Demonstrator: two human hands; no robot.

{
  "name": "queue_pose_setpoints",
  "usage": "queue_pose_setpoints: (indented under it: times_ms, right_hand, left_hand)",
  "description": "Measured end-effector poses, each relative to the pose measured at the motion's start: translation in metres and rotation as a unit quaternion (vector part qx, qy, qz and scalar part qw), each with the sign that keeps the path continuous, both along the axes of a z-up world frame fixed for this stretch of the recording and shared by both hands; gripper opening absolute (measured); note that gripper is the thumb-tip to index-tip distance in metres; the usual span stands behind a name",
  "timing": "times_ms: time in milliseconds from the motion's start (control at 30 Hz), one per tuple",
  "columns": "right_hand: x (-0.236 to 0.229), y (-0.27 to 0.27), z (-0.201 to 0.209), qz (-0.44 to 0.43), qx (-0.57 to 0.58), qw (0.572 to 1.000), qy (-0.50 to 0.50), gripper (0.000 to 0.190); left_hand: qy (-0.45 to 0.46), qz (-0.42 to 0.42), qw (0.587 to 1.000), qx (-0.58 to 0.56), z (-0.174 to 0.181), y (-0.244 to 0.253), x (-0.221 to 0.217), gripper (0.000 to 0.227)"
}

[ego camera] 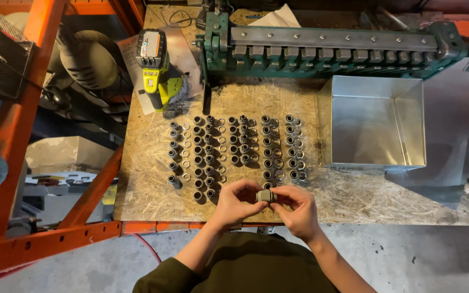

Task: The person repeatedly picks up small cylindrical metal parts from a wooden workbench, rotates them in their hands, and places them into a metal bin. The parts are arranged in rows on the bench, and the person handles them one at a time throughout the clip.

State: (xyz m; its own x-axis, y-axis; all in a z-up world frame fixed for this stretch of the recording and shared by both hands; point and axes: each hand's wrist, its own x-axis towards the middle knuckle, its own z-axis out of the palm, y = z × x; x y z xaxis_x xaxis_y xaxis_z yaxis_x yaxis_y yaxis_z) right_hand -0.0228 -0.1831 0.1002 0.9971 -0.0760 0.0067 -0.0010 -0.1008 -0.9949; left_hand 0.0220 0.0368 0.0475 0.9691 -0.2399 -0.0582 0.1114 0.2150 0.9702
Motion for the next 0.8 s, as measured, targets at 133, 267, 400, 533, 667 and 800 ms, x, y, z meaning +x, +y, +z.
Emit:
queue_pose_setpoints:
  times_ms: [133,267,400,533,667,800]
  right_hand:
    - [-0.003,0.006,0.01,-0.022,-0.071,0.993,-0.094,0.036]
    - [-0.002,0.015,0.046,-0.031,-0.083,0.987,-0.134,0.039]
    - [-0.005,0.013,0.023,-0.022,0.022,1.0,-0.002,0.021]
    - [-0.005,0.01,0.008,-0.048,-0.039,0.997,-0.051,0.021]
    - [-0.009,0.027,0.035,-0.041,0.034,0.999,0.008,0.049]
    - [-0.01,0.02,0.008,-0.051,-0.021,0.996,0.066,0.03]
  left_hand:
    - [0.02,-0.009,1.0,0.002,-0.01,-0.007,0.002,0.046]
    - [0.023,-0.021,0.999,-0.016,-0.001,-0.009,0.006,0.045]
    - [0.025,-0.047,0.999,-0.012,0.0,-0.004,0.008,0.048]
    - [0.025,-0.053,0.998,0.003,0.008,-0.003,0.008,0.048]
    - [0.041,-0.054,0.998,-0.009,-0.01,-0.001,0.009,0.05]
    - [0.032,-0.06,0.998,0.004,0.014,0.003,0.013,0.048]
